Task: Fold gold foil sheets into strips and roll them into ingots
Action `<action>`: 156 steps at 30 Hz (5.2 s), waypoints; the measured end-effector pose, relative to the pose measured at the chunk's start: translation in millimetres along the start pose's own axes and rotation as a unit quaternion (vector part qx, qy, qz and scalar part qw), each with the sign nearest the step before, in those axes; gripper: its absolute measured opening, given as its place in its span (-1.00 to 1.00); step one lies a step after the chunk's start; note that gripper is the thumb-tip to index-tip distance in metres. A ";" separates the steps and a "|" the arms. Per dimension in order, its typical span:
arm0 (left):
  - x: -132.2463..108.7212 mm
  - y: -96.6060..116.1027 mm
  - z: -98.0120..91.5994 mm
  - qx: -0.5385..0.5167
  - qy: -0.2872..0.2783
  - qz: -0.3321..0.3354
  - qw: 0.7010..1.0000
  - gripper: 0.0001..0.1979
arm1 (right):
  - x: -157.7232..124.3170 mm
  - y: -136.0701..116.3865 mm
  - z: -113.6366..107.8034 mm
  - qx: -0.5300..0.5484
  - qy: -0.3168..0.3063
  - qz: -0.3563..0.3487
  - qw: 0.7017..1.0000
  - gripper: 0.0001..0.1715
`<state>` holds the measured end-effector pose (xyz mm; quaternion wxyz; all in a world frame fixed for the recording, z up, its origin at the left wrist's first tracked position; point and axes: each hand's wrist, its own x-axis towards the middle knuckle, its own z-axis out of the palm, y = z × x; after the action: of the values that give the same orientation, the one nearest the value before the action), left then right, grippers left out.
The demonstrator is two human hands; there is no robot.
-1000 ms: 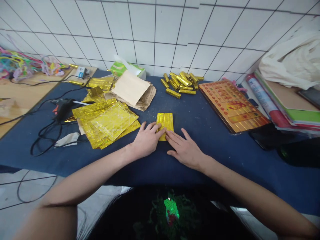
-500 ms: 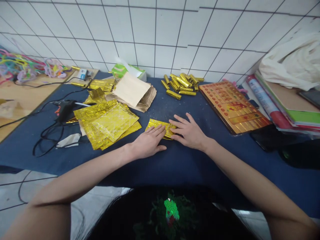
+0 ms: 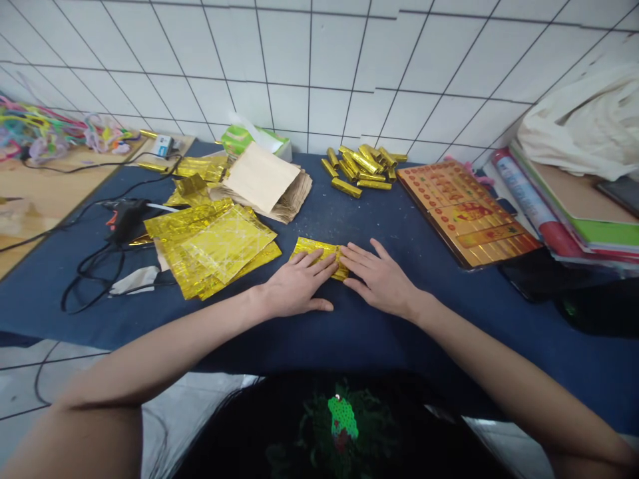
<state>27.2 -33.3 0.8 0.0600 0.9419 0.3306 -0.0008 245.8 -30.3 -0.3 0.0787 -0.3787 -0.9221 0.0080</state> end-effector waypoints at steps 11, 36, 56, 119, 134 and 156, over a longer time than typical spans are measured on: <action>-1.0 -2.4 -3.9 0.032 -0.002 0.028 0.999 -0.27 | -0.9 8.4 3.0 0.029 -0.047 0.020 0.998 -0.50; 3.0 28.9 8.2 0.025 0.026 -0.005 0.999 -0.09 | 37.3 36.8 13.7 -0.003 -0.092 0.017 0.996 -0.50; 13.1 49.0 3.6 -0.016 0.016 -0.111 0.994 -0.11 | 30.9 2.9 -9.5 0.114 -0.094 0.282 0.948 -0.81; -16.1 -10.6 -7.0 -0.144 0.028 -0.072 0.986 -0.75 | -6.4 -10.4 3.9 0.174 0.009 0.098 0.980 -0.74; 4.2 -1.5 7.3 -0.129 0.179 -0.189 0.957 -0.93 | 6.4 -19.6 21.5 0.137 0.183 0.124 0.966 -0.79; -18.6 -5.1 8.5 0.016 0.115 -0.039 0.993 -0.59 | 0.8 -14.0 15.6 -0.029 0.094 0.071 0.993 -0.66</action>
<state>9.8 -41.9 -7.5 0.0067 0.9230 0.3716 0.0996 233.1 -39.1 -14.6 0.1532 -0.4448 -0.8811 -0.0489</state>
